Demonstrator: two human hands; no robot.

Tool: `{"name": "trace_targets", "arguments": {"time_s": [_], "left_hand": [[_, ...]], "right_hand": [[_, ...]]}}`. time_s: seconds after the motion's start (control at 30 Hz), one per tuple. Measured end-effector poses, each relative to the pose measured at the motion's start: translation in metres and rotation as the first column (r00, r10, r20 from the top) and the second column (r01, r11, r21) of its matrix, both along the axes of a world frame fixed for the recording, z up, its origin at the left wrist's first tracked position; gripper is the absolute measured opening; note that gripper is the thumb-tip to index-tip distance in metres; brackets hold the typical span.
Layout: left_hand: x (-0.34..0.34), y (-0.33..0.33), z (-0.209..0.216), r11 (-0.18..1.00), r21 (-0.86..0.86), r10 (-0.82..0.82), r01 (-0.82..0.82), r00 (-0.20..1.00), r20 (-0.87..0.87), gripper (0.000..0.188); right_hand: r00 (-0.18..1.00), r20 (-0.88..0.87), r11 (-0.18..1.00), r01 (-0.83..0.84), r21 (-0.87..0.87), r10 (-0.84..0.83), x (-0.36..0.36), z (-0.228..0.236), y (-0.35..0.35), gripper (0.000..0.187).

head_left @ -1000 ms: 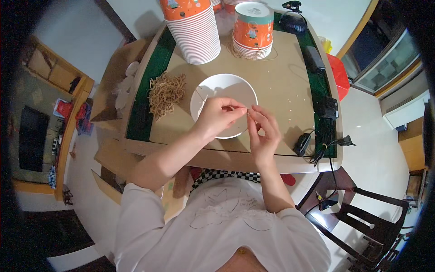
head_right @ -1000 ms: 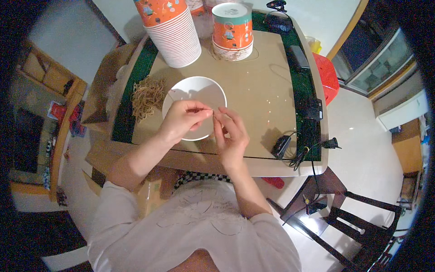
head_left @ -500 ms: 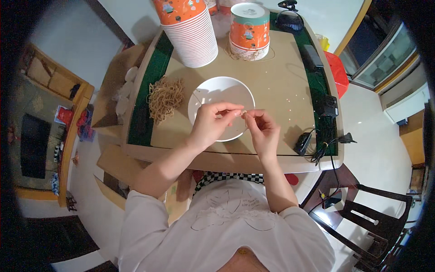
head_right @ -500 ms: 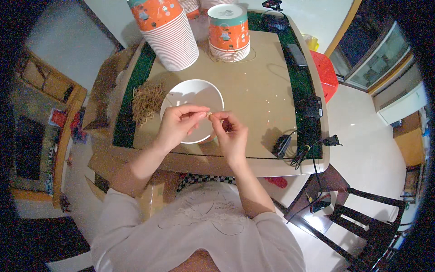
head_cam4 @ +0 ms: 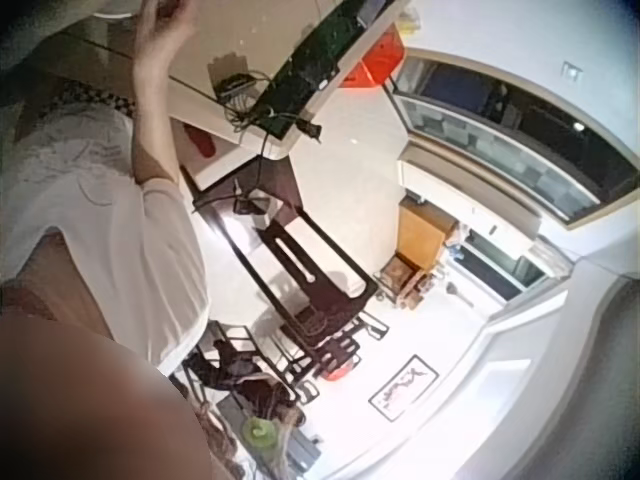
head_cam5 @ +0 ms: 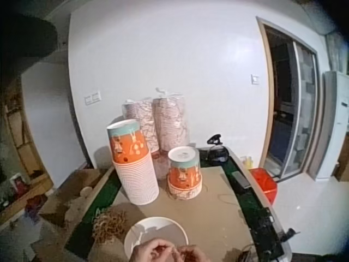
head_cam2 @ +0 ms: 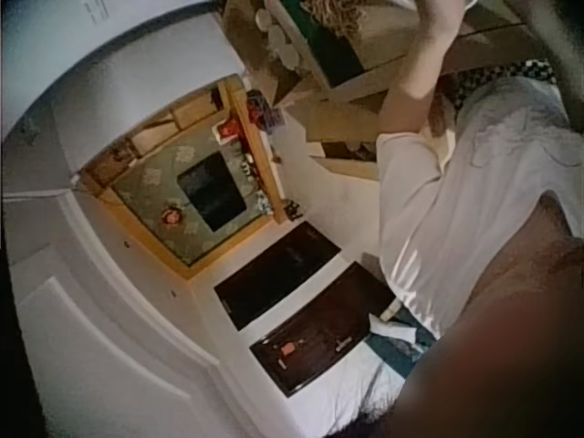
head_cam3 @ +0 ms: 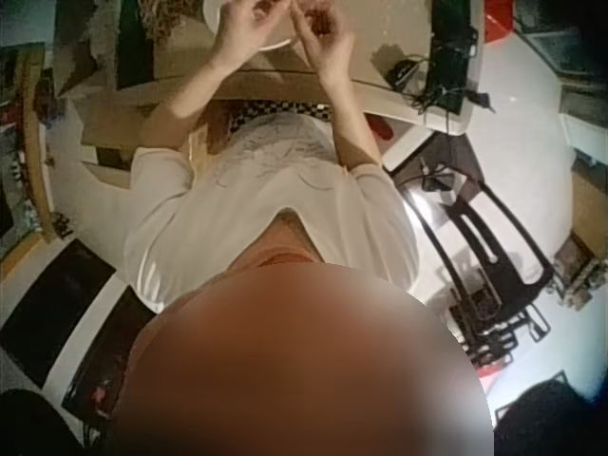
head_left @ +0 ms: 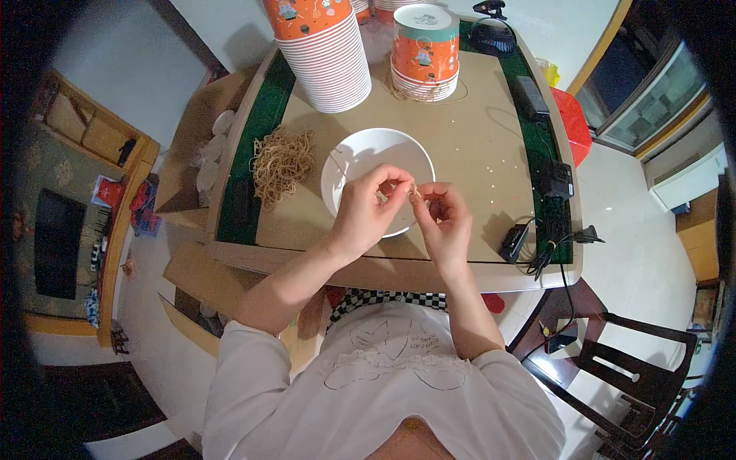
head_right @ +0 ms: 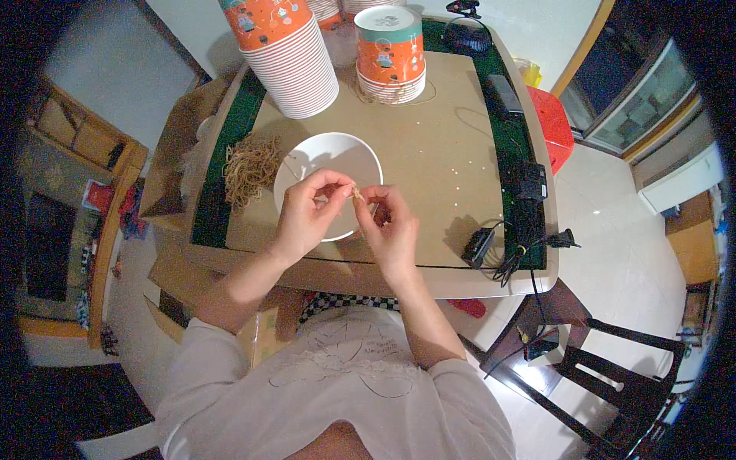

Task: Stacking paper cups and organizing them using rubber bands at a table.

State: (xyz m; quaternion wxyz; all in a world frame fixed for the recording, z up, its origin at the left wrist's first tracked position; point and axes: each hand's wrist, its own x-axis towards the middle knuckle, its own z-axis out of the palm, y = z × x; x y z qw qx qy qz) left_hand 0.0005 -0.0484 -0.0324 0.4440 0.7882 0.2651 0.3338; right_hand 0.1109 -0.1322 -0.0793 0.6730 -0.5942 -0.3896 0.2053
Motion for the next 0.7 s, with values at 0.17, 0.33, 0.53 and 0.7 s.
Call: {"name": "trace_targets", "arguments": {"time_s": [0.17, 0.33, 0.53, 0.7], "left_hand": [[0.001, 0.003, -0.004, 0.997, -0.074, -0.012, 0.014, 1.0, 0.028, 0.009], [0.002, 0.003, -0.006, 0.985, -0.172, 0.014, 0.001, 0.996, 0.087, 0.01], [0.002, 0.002, -0.002, 0.99, -0.139, -0.025, 0.036, 0.997, 0.078, 0.014], [0.003, 0.005, -0.002, 0.999, -0.034, -0.03, 0.031, 0.999, 0.03, 0.011]], "right_hand": [[1.0, -0.019, 0.999, 0.018, -0.033, -0.019, -0.002, 0.002, 0.0, 0.01], [0.999, -0.019, 0.999, 0.033, 0.031, -0.032, -0.004, 0.001, 0.001, 0.007], [0.999, -0.014, 0.998, 0.039, 0.056, -0.038, -0.004, 0.001, 0.0, 0.008], [0.999, 0.035, 0.998, 0.033, 0.055, -0.035, -0.007, 0.008, -0.001, 0.01]]}}
